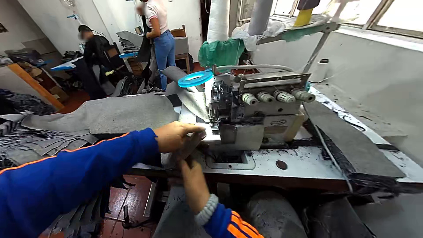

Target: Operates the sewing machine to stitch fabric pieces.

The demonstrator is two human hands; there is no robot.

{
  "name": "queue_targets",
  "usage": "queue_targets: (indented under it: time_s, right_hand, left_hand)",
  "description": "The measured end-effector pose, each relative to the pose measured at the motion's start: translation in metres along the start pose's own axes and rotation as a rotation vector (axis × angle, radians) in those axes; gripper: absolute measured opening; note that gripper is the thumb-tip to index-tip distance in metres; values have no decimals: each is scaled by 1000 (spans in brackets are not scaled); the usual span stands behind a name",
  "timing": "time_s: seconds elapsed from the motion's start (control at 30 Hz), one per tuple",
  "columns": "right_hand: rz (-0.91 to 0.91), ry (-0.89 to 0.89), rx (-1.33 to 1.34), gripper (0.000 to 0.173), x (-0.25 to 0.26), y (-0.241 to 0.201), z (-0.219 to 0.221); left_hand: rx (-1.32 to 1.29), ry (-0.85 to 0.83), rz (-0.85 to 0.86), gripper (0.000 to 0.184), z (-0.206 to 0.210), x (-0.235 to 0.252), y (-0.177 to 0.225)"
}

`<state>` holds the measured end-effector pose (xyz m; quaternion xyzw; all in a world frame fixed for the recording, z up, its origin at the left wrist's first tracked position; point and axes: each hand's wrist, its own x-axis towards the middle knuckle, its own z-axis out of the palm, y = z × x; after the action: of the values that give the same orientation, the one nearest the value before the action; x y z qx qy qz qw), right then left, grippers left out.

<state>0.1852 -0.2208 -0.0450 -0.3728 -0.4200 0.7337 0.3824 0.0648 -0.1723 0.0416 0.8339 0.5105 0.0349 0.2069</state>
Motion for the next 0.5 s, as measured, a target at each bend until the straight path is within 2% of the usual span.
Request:
queue_targets:
  time_s: [0.07,0.13,0.17,0.27,0.3,0.37,0.43,0.5]
  right_hand:
    - [56,-68,-25,41,-2,5,18]
    - [61,-74,-83,31,1,8,26]
    - [25,-78,-132,26,1,8,22]
    - [-267,-139,-333,22,-8,16,-26]
    - [-351,-157,-424,24,-14,20,-53]
    - [-414,-108,-635,26,-32,18,-115]
    - [-506,103,-912,30,-48,-1,-180]
    - [-641,462,-1295,33,-57,-30,-248]
  left_hand:
    - [16,-139,-61,63,-15,2,6]
    - [13,-198,-75,74,-22,7,8]
    - [4,-177,-41,76,-22,8,3]
    - [37,53,86,60,2,-4,-12]
    - [113,137,91,54,19,-12,-11]
    - [308,391,140,51,69,-23,-10]
    - [412,650,147,55,107,-21,-13]
    - [387,819,130,57,128,-11,-15]
